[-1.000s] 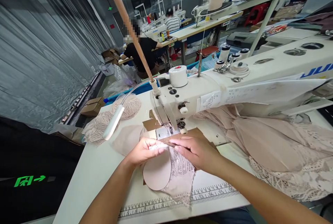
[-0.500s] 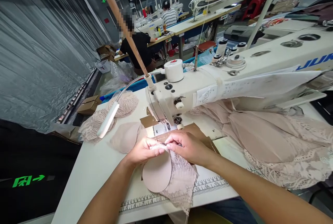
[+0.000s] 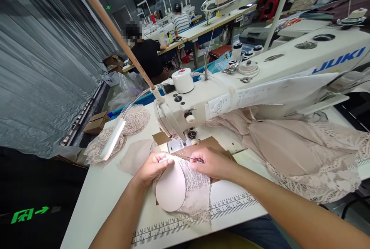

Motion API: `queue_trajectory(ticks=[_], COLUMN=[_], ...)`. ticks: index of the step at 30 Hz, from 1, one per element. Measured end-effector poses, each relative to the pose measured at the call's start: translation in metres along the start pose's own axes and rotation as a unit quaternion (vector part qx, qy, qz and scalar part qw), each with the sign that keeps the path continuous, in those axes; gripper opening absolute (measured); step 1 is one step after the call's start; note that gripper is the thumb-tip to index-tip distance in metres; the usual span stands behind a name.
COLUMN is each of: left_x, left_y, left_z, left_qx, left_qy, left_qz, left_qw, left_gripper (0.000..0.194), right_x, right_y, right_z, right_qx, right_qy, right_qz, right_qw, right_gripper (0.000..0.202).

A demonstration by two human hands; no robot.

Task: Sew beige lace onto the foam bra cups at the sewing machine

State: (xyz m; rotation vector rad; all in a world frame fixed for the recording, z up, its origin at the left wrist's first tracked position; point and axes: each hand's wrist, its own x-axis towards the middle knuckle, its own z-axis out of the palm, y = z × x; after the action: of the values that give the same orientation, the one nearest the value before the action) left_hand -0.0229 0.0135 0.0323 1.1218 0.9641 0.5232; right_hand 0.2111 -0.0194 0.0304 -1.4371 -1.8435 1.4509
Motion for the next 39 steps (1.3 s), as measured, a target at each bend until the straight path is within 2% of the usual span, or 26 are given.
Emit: queue_trajectory(ticks=[3, 7, 9, 11, 14, 17, 19, 21, 24, 26, 29, 32, 34, 39], left_x=[0.000, 0.005, 0.009, 0.017, 0.032, 0.048, 0.053, 0.050, 0.028, 0.009, -0.012, -0.016, -0.013, -0.001], left_y=[-0.002, -0.001, 0.002, 0.005, 0.010, 0.016, 0.021, 0.028, 0.038, 0.039, 0.031, 0.019, 0.015, 0.014], left_z=[-0.002, -0.007, -0.010, -0.014, -0.018, -0.018, -0.016, -0.012, 0.000, 0.012, 0.029, 0.037, 0.034, 0.017], left_qx=[0.028, 0.081, 0.120, 0.166, 0.240, 0.309, 0.345, 0.392, 0.498, 0.537, 0.556, 0.596, 0.608, 0.601], left_qy=[0.011, 0.014, 0.008, -0.005, -0.036, -0.071, -0.073, -0.047, 0.007, 0.006, -0.028, -0.030, -0.025, -0.033], left_qz=[0.006, 0.021, 0.034, 0.050, 0.079, 0.099, 0.105, 0.131, 0.207, 0.223, 0.200, 0.183, 0.190, 0.215], left_qw=[1.000, 0.996, 0.992, 0.985, 0.967, 0.943, 0.930, 0.909, 0.842, 0.813, 0.807, 0.781, 0.770, 0.769], left_gripper=[0.045, 0.045, 0.046, 0.046, 0.043, 0.038, 0.033, 0.027, 0.023, 0.023, 0.028, 0.040, 0.044, 0.049], right_x=[0.000, -0.001, -0.002, -0.002, 0.000, 0.004, 0.007, 0.009, 0.011, 0.011, 0.010, 0.009, 0.010, 0.012], right_y=[0.000, -0.002, -0.005, -0.009, -0.013, -0.008, -0.001, 0.007, 0.016, 0.018, 0.017, 0.014, 0.013, 0.014], right_z=[0.000, -0.005, -0.010, -0.015, -0.018, -0.014, -0.008, -0.003, 0.002, 0.004, 0.005, 0.005, 0.007, 0.010], right_qx=[-0.003, 0.002, -0.035, -0.094, -0.173, -0.245, -0.307, -0.349, -0.355, -0.350, -0.358, -0.371, -0.371, -0.364], right_qy=[0.014, -0.011, -0.009, 0.028, 0.072, 0.062, 0.061, 0.070, 0.092, 0.100, 0.104, 0.104, 0.112, 0.141], right_qz=[-0.012, 0.007, -0.007, -0.038, -0.102, -0.165, -0.170, -0.164, -0.162, -0.159, -0.151, -0.141, -0.140, -0.147], right_qw=[1.000, 1.000, 0.999, 0.994, 0.977, 0.953, 0.934, 0.920, 0.916, 0.918, 0.915, 0.912, 0.911, 0.909], right_gripper=[0.026, 0.018, 0.017, 0.022, 0.029, 0.022, 0.026, 0.031, 0.035, 0.039, 0.041, 0.038, 0.037, 0.034])
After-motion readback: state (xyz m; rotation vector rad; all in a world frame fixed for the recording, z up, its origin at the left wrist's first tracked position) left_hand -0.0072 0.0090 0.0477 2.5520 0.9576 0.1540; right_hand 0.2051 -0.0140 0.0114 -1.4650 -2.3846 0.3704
